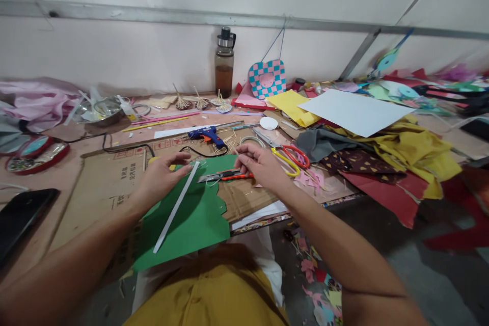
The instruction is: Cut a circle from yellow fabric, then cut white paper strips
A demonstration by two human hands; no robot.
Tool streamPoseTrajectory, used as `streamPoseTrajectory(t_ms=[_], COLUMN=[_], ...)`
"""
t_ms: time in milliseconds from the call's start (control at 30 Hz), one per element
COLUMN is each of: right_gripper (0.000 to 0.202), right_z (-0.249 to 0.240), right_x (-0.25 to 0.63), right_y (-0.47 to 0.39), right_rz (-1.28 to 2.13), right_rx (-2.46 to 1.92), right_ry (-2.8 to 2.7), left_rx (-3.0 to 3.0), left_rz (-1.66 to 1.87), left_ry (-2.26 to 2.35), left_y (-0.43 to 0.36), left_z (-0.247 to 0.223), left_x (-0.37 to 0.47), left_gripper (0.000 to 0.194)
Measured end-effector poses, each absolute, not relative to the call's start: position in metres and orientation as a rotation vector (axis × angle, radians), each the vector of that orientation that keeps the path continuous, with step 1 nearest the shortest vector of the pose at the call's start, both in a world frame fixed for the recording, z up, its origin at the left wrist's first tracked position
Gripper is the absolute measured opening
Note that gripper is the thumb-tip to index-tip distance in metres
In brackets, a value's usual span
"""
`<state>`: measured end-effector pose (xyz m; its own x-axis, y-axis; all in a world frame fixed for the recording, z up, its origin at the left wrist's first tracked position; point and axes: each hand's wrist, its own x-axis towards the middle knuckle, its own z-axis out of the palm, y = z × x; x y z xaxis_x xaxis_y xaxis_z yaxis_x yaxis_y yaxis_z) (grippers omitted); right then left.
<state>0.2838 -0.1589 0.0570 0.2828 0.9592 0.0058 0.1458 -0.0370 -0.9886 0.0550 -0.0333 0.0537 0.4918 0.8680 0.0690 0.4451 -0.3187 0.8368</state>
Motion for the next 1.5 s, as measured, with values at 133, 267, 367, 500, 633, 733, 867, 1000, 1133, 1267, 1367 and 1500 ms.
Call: streamPoseTrajectory(t_ms=[133,267,367,500,633,733,867,1000,1133,1267,1367,1500], right_gripper=[0.027,0.029,0.031,0.038,0.037,0.025,0.011,0.010,0.013,0.016,0.028,0.033], right_z=[0.057,0.055,0.053,0.050,0.049,0.052,0.057,0.059,0.051,0.037,0.029,0.026], right_x=[0.268,0.250,0.236,0.219,0.211,0.218,0.245,0.284,0.322,0.345,0.349,0.347], right_y=[-0.153,-0.145,-0.140,-0.133,-0.129,-0.131,-0.137,-0.141,-0.143,-0.143,-0.141,-0.134], right_rz=[1.100,1.199,1.273,1.364,1.363,1.201,0.746,0.309,0.051,-0.067,-0.072,0.053], right_rx=[-1.380,-1.277,-1.208,-1.127,-1.112,-1.203,-1.399,-1.599,-1.720,-1.960,-2.138,-2.122], right_ry=[-1.022,-0.971,-0.959,-0.986,-1.084,-1.242,-1.452,-1.544,-1.680,-1.878,-1.999,-2.095], left_rx=[1.883,1.667,1.530,1.370,1.255,1.259,1.169,1.122,1.107,1.067,1.044,1.039], left_rz=[0.801,0.766,0.698,0.636,0.711,0.810,0.822,0.848,0.871,0.854,0.858,0.865], left_ry=[1.109,0.951,0.802,0.623,0.587,0.648,0.651,0.674,0.655,0.654,0.650,0.662], left_y=[-0.036,-0.041,-0.048,-0.056,-0.055,-0.049,-0.044,-0.043,-0.042,-0.041,-0.040,-0.040], left_z=[0.059,0.057,0.053,0.050,0.049,0.051,0.058,0.060,0.057,0.054,0.053,0.053], left_x=[0.055,0.057,0.059,0.062,0.061,0.058,0.056,0.055,0.056,0.057,0.058,0.058], left_gripper=[0.023,0.025,0.028,0.033,0.028,0.027,0.033,0.035,0.035,0.035,0.030,0.023])
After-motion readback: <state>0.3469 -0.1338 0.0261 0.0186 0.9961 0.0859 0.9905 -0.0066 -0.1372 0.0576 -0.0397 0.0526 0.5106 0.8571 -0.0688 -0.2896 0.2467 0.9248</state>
